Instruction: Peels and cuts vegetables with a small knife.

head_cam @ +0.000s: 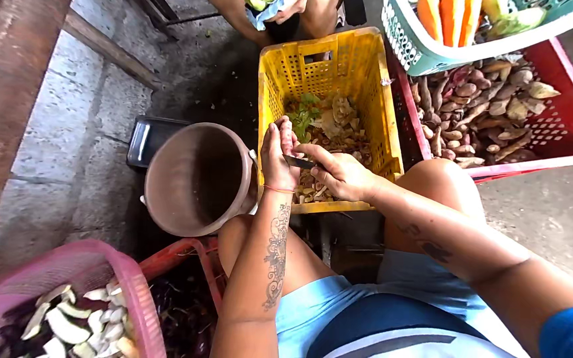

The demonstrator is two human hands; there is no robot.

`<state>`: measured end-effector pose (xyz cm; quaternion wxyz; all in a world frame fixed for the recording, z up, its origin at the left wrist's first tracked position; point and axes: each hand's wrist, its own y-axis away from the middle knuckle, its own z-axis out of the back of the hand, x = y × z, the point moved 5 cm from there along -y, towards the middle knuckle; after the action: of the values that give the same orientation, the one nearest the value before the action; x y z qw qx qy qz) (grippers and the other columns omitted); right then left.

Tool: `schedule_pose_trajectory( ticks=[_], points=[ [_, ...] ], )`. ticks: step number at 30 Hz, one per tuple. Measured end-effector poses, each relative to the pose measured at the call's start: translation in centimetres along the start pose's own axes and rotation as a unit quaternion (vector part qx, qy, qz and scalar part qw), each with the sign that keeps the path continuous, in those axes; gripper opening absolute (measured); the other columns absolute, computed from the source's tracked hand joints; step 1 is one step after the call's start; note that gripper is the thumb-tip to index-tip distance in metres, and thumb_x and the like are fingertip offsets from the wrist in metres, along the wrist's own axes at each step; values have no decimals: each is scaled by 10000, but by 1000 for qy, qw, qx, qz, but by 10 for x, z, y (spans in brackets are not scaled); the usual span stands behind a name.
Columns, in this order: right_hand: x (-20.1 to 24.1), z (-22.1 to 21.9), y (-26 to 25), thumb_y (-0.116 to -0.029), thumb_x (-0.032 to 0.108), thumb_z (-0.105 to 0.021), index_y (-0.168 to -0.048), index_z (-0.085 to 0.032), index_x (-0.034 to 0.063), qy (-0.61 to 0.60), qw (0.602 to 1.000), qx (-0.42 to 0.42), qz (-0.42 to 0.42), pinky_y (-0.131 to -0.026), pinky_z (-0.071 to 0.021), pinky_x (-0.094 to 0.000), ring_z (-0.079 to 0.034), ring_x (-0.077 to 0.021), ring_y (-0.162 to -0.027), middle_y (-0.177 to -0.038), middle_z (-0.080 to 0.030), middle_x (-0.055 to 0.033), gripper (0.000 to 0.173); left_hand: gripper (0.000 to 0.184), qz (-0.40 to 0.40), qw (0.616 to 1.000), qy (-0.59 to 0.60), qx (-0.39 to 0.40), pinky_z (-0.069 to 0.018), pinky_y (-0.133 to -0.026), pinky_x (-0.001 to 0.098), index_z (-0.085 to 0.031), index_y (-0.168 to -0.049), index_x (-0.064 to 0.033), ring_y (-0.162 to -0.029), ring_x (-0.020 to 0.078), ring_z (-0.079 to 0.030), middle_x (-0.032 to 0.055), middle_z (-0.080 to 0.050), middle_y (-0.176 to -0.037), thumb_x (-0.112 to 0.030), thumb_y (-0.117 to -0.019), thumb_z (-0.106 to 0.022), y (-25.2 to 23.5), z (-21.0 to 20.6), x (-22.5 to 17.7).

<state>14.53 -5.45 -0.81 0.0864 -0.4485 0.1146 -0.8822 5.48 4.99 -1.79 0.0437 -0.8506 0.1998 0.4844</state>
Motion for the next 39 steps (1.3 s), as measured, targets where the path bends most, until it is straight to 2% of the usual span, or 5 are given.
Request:
schedule_pose_trajectory(
  ticks=[6,11,15,22,39],
  points=[
    [-1,0,0,-976,205,-431,-1517,-486,146,10,1000,-3,12,-427,-455,-394,-550,-158,-490,-670,-608,-5,547,367,2,1000,22,16,-461,-497,136,-605,-1086,-131,-543,12,-523,-57,-543,-714,-207,-1133,-249,-1,-2,0],
    [-3,0,-2,-1028,180,-425,-1506,-483,102,5,1000,24,20,-523,-539,-431,-646,-188,-583,-744,-668,-34,487,345,-32,999,10,25,-494,-566,146,-608,-1099,-112,-598,16,-549,-54,-551,-742,-159,-1119,-267,2,-3,-2],
    [-6,4,-5,-1045,173,-426,-1479,-505,97,-13,999,31,18,-620,-531,-503,-654,-266,-692,-850,-684,-104,447,345,-59,997,-34,29,-479,-603,149,-596,-1121,-129,-638,3,-531,-79,-544,-788,-155,-1108,-253,6,-4,1],
    [-8,4,-6,-1064,203,-446,-1572,-388,95,1,999,42,6,-601,-522,-479,-614,-251,-625,-768,-637,-87,523,338,-74,996,-21,46,-486,-550,133,-586,-1106,-124,-588,-5,-525,-73,-541,-776,-147,-1110,-248,7,-7,1],
    [-15,10,-10,-1063,207,-447,-1504,-494,118,25,1000,-5,13,-609,-508,-488,-629,-260,-668,-822,-668,-95,452,329,-91,993,-75,3,-469,-580,132,-575,-1107,-143,-653,-19,-543,-83,-564,-813,-172,-1122,-248,7,-10,7]
  ],
)
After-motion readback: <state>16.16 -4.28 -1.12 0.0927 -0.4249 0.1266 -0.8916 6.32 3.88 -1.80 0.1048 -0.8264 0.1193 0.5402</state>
